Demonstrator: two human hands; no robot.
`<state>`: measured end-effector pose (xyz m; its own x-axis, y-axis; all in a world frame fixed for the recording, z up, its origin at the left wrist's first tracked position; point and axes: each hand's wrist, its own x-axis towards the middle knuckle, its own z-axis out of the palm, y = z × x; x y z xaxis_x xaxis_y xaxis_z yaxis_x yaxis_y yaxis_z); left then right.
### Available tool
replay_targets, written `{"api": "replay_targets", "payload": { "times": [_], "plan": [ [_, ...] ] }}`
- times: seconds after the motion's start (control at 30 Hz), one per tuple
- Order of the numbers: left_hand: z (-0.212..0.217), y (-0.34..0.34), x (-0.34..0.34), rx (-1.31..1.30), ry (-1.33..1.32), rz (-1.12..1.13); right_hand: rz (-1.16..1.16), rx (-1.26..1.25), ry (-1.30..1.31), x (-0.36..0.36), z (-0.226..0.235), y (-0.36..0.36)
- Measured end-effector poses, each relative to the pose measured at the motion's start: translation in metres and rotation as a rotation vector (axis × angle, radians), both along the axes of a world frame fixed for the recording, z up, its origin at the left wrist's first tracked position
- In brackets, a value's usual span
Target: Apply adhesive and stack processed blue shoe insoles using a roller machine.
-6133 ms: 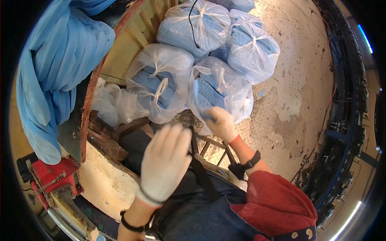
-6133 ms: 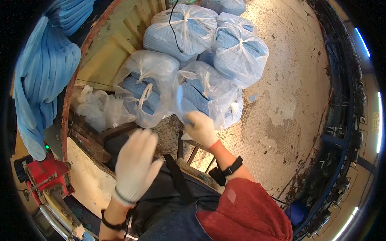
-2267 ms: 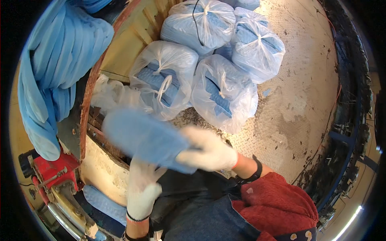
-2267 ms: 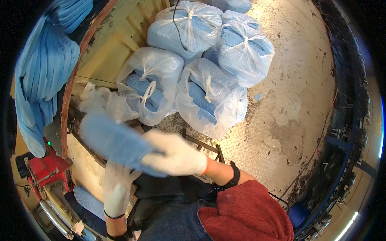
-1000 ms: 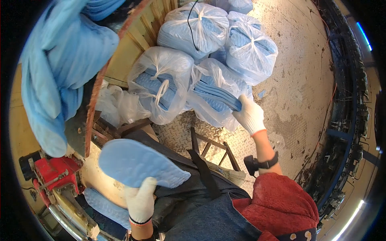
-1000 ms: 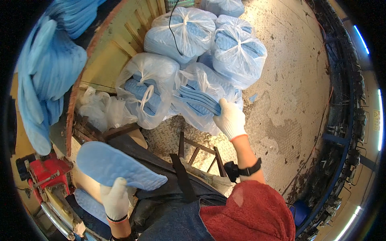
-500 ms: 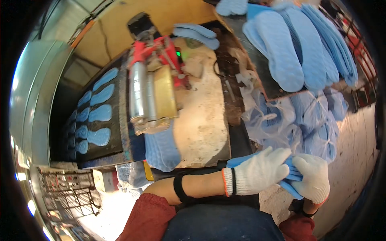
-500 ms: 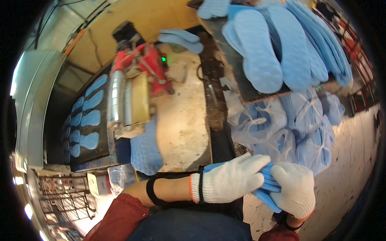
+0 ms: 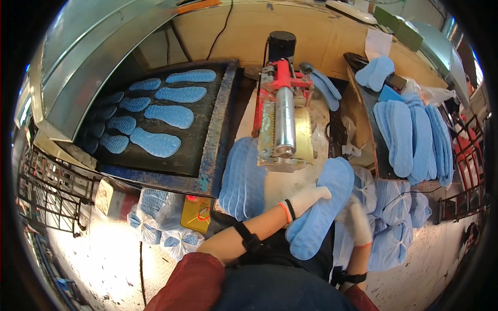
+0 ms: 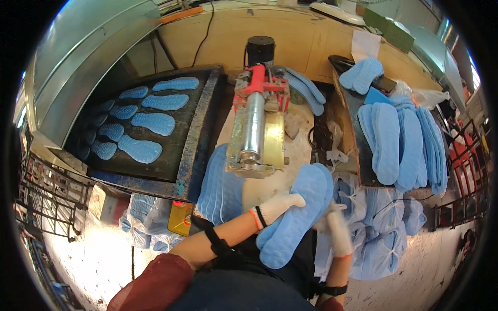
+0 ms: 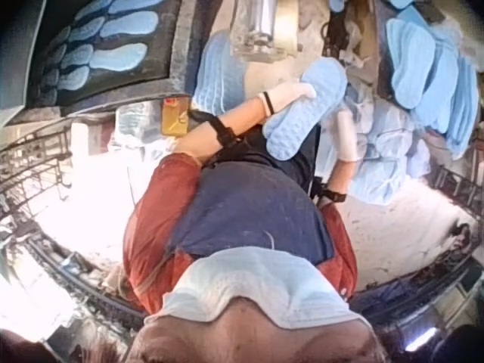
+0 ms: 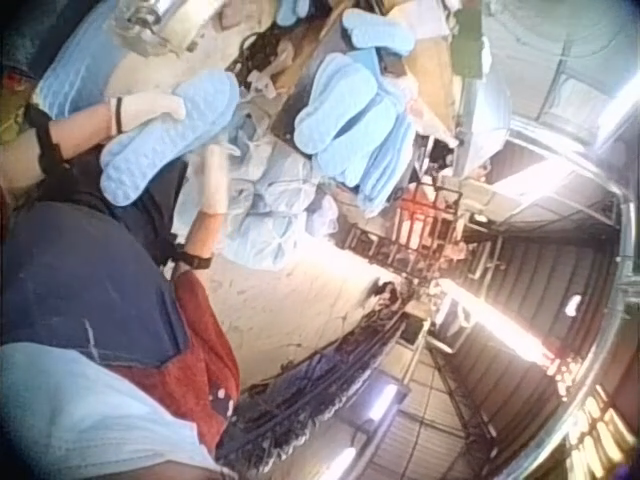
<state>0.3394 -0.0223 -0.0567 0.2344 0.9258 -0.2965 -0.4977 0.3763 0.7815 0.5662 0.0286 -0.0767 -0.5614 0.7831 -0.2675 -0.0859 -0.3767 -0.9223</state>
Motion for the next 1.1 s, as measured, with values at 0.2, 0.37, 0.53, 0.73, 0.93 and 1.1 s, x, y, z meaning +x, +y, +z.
{"api": "replay_targets", "payload": {
  "times": [0.2, 0.37, 0.53, 0.73, 0.93, 1.1],
  "plan": [
    [-0.049, 0.008, -0.012, -0.107, -0.038, 0.347, -0.095, -0.045, 0.224, -0.071, -0.025, -0.021],
    [-0.049, 0.013, -0.061, -0.016, 0.7, 0.394, -0.048, 0.324, -0.272, -0.104, -0.019, 0.019],
    [-0.067, 0.023, -0.065, -0.095, 0.67, 0.309, -0.109, 0.387, -0.468, -0.106, -0.047, 0.032],
    [-0.054, 0.02, -0.069, -0.026, 0.811, 0.244, -0.132, 0.094, -0.03, -0.111, -0.042, 0.019],
    [-0.059, 0.015, -0.082, 0.036, 1.148, 0.202, 0.015, 0.406, -0.522, -0.119, -0.044, 0.017],
    [-0.068, 0.013, -0.087, -0.015, 1.375, 0.171, 0.001, 0.734, -0.97, -0.125, -0.036, 0.017]
  ]
}}
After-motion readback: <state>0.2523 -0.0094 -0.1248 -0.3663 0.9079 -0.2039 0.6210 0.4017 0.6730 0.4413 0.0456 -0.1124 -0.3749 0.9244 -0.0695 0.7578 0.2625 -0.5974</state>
